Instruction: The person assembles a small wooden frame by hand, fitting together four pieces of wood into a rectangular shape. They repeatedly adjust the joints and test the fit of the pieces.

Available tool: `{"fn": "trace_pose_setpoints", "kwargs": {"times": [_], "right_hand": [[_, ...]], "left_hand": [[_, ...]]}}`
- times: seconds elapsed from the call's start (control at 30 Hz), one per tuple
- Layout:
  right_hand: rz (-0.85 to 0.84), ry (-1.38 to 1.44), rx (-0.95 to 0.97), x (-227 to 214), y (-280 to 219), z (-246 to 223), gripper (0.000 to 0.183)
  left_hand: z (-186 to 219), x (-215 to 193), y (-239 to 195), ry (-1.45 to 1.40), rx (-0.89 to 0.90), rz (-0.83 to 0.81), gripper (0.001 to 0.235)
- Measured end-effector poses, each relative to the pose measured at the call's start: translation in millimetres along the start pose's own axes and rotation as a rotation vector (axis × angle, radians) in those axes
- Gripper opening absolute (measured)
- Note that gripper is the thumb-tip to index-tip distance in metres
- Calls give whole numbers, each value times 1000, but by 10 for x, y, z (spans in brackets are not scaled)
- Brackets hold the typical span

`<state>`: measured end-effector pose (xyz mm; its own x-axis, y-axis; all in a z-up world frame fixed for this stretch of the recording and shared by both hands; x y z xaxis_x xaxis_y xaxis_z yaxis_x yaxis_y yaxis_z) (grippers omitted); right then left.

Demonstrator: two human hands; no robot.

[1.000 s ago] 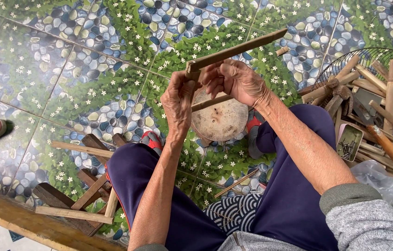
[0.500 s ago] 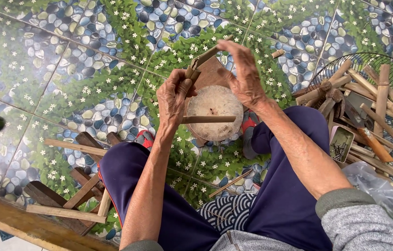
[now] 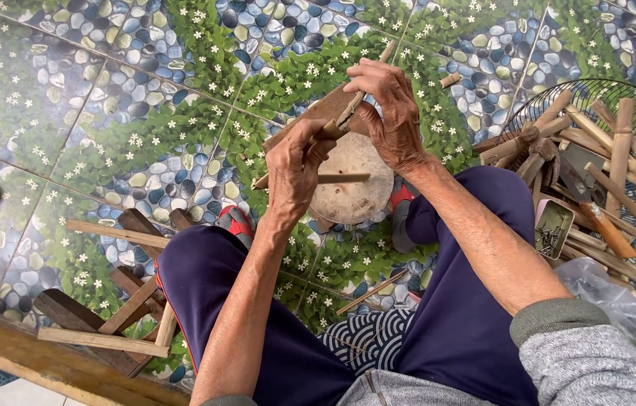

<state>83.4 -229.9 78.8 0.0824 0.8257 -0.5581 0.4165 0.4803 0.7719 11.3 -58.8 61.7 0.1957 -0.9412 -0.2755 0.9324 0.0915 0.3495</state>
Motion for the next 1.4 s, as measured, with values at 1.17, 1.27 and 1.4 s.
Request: {"fn": "trace_pose_setpoints", "kwargs": {"times": [1.17, 1.27, 1.4], "right_hand": [[75, 259, 311, 77, -168, -194, 28], [93, 320, 378, 97, -219, -121, 24], [127, 289, 394, 55, -24, -269, 19]], "left_hand": [[-19, -71, 51, 205, 169, 230, 31], [-48, -39, 64, 207, 192, 241, 34], [21, -35, 90, 313, 197, 250, 40]]}}
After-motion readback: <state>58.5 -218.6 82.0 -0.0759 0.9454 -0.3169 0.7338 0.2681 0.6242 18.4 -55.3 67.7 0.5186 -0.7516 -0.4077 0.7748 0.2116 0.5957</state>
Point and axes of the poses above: each hand's wrist, its own y-axis towards the middle knuckle, its own x-axis out of the palm, z = x × y, the point moved 2 cm from there along y, towards the middle knuckle, and after that the axes turned 11 degrees about -x, right-handed, at the moved point
